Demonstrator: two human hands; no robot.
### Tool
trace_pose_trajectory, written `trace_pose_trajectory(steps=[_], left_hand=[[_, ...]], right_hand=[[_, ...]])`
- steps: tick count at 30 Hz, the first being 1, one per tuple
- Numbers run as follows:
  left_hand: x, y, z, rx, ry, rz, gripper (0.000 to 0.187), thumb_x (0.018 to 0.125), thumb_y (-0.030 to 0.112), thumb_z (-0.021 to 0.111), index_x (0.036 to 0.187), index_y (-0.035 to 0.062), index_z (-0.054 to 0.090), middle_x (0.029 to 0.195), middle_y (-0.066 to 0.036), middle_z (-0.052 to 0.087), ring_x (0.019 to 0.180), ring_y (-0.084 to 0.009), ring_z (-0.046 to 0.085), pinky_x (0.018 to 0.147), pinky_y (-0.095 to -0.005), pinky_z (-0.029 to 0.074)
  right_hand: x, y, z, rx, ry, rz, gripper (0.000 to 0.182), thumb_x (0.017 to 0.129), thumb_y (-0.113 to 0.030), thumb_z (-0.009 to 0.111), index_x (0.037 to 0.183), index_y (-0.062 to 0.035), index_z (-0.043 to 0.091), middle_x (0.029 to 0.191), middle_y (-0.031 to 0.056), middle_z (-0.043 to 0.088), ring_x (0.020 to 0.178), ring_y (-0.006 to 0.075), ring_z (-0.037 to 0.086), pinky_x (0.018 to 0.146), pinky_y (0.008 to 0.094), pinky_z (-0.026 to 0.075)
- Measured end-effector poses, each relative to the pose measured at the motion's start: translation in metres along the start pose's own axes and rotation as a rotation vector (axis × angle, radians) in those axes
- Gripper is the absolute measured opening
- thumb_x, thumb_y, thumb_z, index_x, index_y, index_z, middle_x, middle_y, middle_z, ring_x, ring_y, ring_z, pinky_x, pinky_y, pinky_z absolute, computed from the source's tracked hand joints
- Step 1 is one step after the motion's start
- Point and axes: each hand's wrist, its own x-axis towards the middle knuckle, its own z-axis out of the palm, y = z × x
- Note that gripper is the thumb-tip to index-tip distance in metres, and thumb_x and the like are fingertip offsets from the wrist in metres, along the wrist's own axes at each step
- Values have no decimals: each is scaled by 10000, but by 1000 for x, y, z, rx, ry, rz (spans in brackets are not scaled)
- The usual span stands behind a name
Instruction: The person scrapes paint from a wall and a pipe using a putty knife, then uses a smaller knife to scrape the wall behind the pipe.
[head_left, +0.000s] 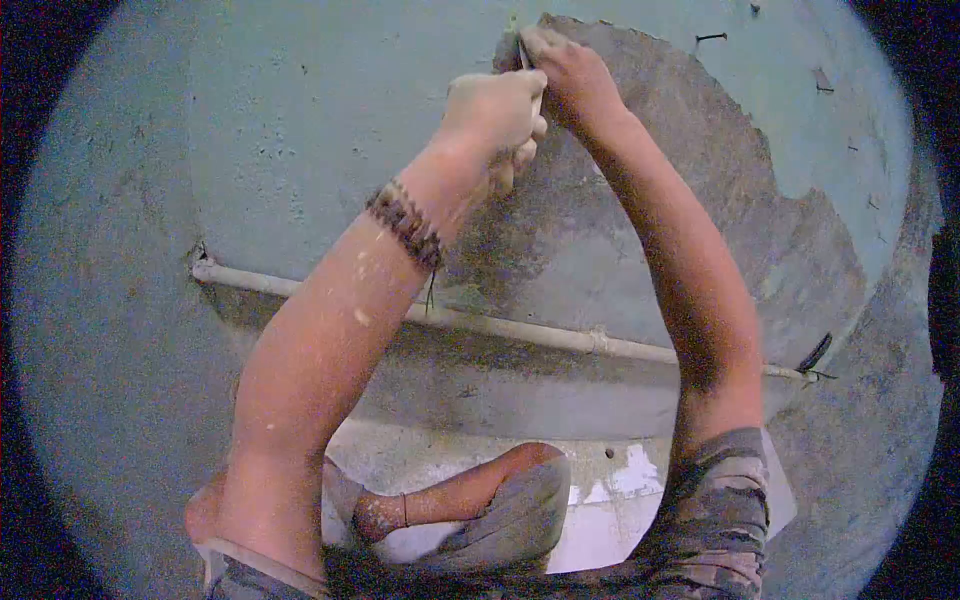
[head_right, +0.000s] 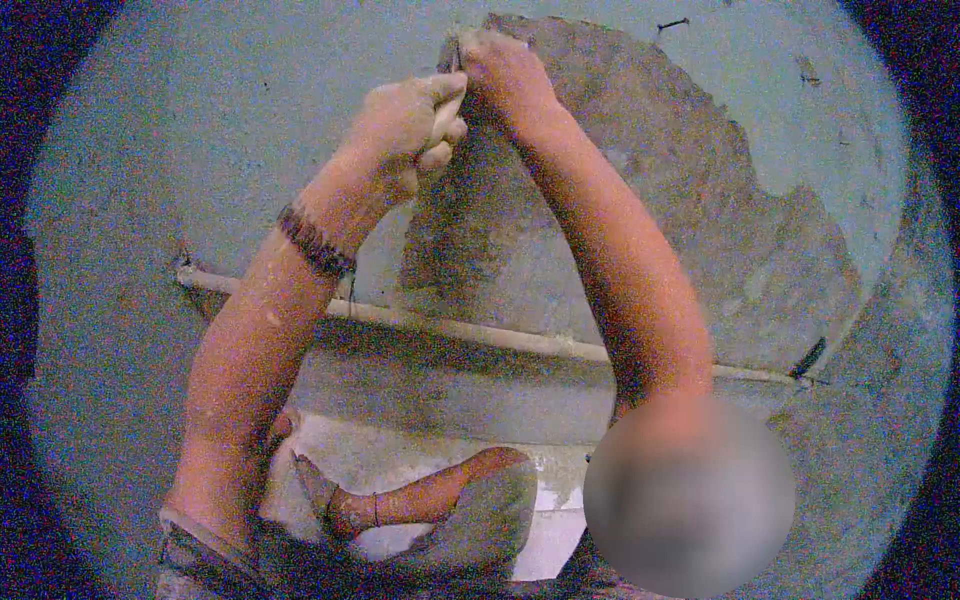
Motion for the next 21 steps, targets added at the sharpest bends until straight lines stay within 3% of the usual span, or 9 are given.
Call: trace_pose_trajectory(steps=[2,6,11,14,16,20,21], left_hand=[[9,7,8,-58,104,16,229,912,249,530,787,57,536,570,-24,504,415,-89,424,302,-220,277],[6,5,-1,-164,15,-25,211,912,243,529,802,63,536,581,-27,506,408,-88,409,305,-208,269],[8,5,1,17,33,-12,215,914,241,520,798,60,528,584,-29,508,376,-87,384,306,-227,279],[-8,7,5,-87,45,-10,234,918,247,512,784,55,515,579,-33,506,359,-87,372,301,-237,276],[-3,7,2,-44,45,-14,237,918,247,513,779,54,513,586,-33,508,366,-87,378,301,-234,275],[-10,13,5,-31,28,-41,252,919,253,517,760,58,515,599,-27,507,375,-84,376,301,-228,271],[-11,11,3,-31,27,-41,252,919,253,517,760,58,515,599,-27,507,375,-84,376,301,-228,271]], right_hand=[[16,9,-3,-35,-26,7,218,823,-195,532,971,-39,571,924,188,637,877,337,627,725,440,523],[3,9,-3,-5,-9,-85,245,836,-184,523,1018,-23,557,975,191,629,906,342,622,729,443,525],[6,6,8,-5,86,28,311,842,-205,518,1103,-37,533,969,190,628,925,342,623,743,428,529],[6,5,-4,35,-93,31,308,841,-203,519,1105,-44,537,959,179,629,924,342,622,737,423,532],[-1,4,3,28,46,-30,450,751,-155,592,1166,-15,486,972,204,616,869,369,613,704,435,517],[3,9,-1,-8,-138,-46,425,756,-151,586,1150,-17,500,979,199,616,891,368,608,744,434,508],[0,7,4,-25,-104,-22,318,793,-167,552,1078,-30,522,954,193,623,877,355,618,730,434,521]])
